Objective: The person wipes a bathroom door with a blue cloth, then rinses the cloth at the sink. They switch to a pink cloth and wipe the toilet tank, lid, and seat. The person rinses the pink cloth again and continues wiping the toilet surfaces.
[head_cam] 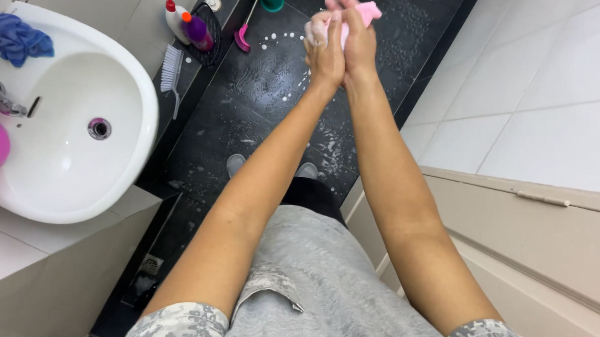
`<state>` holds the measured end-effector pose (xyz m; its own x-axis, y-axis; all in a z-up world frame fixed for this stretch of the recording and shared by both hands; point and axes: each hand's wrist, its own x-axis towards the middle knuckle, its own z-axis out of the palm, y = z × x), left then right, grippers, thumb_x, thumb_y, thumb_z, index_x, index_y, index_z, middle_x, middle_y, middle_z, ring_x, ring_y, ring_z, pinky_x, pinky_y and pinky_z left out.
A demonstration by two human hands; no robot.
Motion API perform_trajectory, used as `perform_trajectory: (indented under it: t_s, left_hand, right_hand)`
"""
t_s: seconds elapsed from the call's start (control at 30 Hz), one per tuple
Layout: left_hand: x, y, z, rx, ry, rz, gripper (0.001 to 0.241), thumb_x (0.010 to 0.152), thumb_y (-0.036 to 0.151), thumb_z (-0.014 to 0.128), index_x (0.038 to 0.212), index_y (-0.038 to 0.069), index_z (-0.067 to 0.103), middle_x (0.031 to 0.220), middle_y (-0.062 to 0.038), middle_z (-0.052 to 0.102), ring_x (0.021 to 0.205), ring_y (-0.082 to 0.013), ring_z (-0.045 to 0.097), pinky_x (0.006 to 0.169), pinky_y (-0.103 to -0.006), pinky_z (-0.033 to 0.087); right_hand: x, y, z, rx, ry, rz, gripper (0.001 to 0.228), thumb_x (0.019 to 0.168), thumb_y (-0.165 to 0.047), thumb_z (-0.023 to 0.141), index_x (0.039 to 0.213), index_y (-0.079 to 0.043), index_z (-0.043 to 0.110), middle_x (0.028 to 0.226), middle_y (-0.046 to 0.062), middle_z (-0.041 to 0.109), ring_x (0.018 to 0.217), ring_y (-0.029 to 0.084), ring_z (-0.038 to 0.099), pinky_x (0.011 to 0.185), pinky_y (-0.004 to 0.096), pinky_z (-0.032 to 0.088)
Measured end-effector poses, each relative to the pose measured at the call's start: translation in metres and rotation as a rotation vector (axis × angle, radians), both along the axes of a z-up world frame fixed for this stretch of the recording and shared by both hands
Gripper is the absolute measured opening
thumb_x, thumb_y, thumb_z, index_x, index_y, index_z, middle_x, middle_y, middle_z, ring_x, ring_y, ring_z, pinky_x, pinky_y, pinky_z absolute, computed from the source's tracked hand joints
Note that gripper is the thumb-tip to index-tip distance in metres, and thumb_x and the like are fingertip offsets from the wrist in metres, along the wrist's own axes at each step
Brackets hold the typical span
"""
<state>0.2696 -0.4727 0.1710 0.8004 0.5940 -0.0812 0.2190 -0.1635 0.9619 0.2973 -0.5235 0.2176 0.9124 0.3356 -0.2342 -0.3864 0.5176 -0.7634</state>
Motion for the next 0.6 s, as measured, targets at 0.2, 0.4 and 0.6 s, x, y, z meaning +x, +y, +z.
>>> perform_trajectory:
  t_s: [0.2, 0.4, 0.6]
  left_hand:
    - [0.015, 0.027, 0.021, -1.030, -0.319, -0.050, 0.064, 0.100, 0.061, 0.041, 0.139, 0.011, 0.054, 0.135, -0.013, 0.061, 0.126, -0.0283, 0.061, 0.103, -0.0440, 0.051]
    - [0.038, 0.054, -0.013, -1.292, -0.213, -0.215, 0.051, 0.101, 0.051, 0.049, 0.122, 0.006, 0.063, 0.113, -0.011, 0.072, 0.101, -0.0234, 0.071, 0.083, -0.0410, 0.059]
    - [0.038, 0.045, 0.039, -0.875, -0.226, 0.053, 0.047, 0.102, 0.043, 0.053, 0.105, -0.002, 0.067, 0.096, -0.015, 0.070, 0.079, -0.0207, 0.068, 0.062, -0.0359, 0.055]
  right_hand:
    - [0.000, 0.009, 0.017, -0.214, -0.488, -0.086, 0.034, 0.095, -0.008, 0.063, 0.125, 0.007, 0.066, 0.117, 0.021, 0.073, 0.108, 0.026, 0.072, 0.098, 0.038, 0.058]
    - [-0.022, 0.033, 0.068, -0.662, -0.983, -0.149, 0.030, 0.102, -0.024, 0.061, 0.114, 0.004, 0.067, 0.110, 0.013, 0.069, 0.105, 0.023, 0.064, 0.095, 0.037, 0.050]
    - [0.022, 0.039, 0.037, -0.788, -0.615, -0.308, 0.030, 0.096, -0.025, 0.070, 0.081, 0.001, 0.065, 0.070, 0.006, 0.068, 0.065, 0.015, 0.061, 0.061, 0.036, 0.050]
